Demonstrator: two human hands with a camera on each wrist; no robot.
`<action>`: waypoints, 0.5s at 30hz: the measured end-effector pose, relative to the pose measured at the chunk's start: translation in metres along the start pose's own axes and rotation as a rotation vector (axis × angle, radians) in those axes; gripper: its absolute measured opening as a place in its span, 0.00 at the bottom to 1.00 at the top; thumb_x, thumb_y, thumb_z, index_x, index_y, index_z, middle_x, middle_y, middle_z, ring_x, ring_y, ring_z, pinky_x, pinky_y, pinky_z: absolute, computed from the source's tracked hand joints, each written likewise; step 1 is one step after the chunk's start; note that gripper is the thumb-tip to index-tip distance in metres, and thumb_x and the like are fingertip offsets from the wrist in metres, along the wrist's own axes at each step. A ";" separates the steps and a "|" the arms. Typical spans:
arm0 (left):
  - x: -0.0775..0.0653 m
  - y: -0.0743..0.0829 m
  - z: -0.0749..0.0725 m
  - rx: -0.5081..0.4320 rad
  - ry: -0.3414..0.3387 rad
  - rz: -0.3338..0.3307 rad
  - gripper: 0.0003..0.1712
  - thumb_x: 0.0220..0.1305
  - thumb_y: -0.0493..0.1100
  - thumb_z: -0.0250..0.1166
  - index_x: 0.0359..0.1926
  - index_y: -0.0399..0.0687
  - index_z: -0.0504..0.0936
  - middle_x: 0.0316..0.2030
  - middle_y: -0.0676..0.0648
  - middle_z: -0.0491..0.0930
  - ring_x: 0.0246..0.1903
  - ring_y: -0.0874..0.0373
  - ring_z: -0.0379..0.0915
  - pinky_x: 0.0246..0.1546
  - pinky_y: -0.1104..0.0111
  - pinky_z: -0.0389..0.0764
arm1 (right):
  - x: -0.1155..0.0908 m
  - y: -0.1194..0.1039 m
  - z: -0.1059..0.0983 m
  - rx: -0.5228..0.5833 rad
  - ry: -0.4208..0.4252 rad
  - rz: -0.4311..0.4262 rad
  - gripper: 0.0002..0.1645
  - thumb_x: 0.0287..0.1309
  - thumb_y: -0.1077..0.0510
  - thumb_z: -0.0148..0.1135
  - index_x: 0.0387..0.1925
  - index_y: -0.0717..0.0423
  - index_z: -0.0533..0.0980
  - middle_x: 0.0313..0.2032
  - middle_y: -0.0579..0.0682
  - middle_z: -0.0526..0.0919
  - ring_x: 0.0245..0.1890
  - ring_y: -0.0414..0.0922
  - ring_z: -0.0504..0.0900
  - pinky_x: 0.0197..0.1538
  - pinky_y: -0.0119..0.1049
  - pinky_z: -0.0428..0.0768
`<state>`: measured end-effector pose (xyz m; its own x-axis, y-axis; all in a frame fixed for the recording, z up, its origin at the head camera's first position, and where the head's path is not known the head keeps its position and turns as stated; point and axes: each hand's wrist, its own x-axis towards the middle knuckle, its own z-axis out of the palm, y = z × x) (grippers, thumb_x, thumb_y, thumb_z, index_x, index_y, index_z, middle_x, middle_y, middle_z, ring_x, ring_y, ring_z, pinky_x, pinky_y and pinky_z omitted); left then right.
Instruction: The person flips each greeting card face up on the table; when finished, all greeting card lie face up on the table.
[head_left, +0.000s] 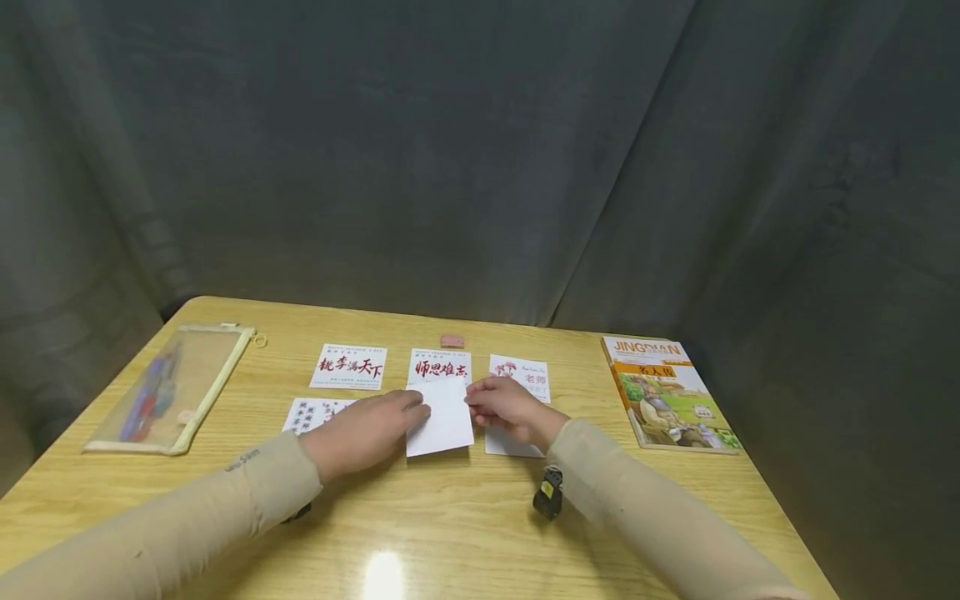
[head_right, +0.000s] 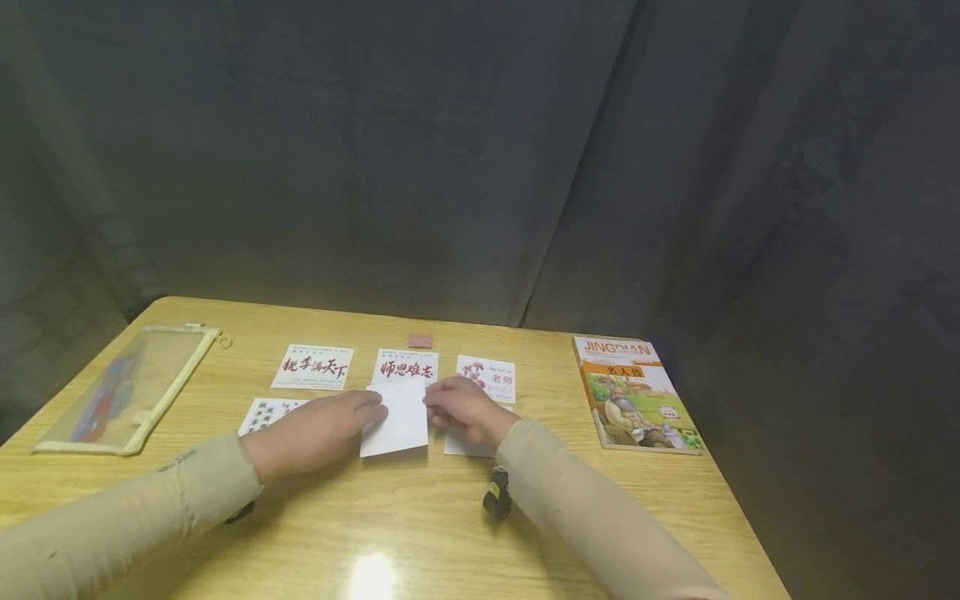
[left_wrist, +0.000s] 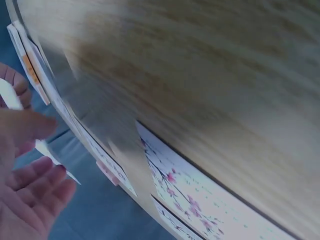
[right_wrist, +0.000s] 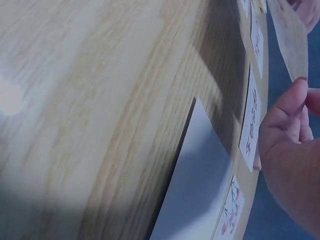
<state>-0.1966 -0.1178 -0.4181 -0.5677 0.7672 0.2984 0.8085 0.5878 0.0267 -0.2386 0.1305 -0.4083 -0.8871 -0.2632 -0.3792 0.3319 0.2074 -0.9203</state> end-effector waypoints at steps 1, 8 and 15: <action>0.001 0.000 -0.001 0.012 0.022 0.003 0.12 0.67 0.26 0.62 0.49 0.38 0.79 0.47 0.38 0.82 0.46 0.46 0.83 0.48 0.56 0.85 | 0.001 0.000 -0.001 0.009 -0.003 0.006 0.10 0.70 0.67 0.58 0.49 0.68 0.76 0.28 0.50 0.80 0.25 0.36 0.77 0.29 0.24 0.79; 0.002 -0.006 -0.007 -0.045 0.069 -0.066 0.07 0.64 0.28 0.66 0.39 0.43 0.81 0.39 0.46 0.81 0.39 0.53 0.82 0.40 0.64 0.86 | 0.004 0.001 -0.006 0.067 -0.013 0.020 0.17 0.70 0.68 0.58 0.57 0.69 0.71 0.28 0.50 0.80 0.23 0.36 0.77 0.27 0.24 0.78; 0.001 -0.015 -0.004 -0.128 0.130 -0.115 0.06 0.66 0.28 0.66 0.40 0.42 0.82 0.38 0.48 0.81 0.39 0.53 0.83 0.43 0.64 0.85 | 0.005 0.002 -0.006 0.108 -0.031 -0.005 0.07 0.71 0.68 0.56 0.49 0.65 0.74 0.28 0.50 0.79 0.24 0.37 0.78 0.30 0.24 0.79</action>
<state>-0.2089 -0.1269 -0.4145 -0.6394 0.6527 0.4063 0.7572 0.6261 0.1860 -0.2444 0.1354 -0.4119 -0.8789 -0.2934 -0.3761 0.3618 0.1036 -0.9265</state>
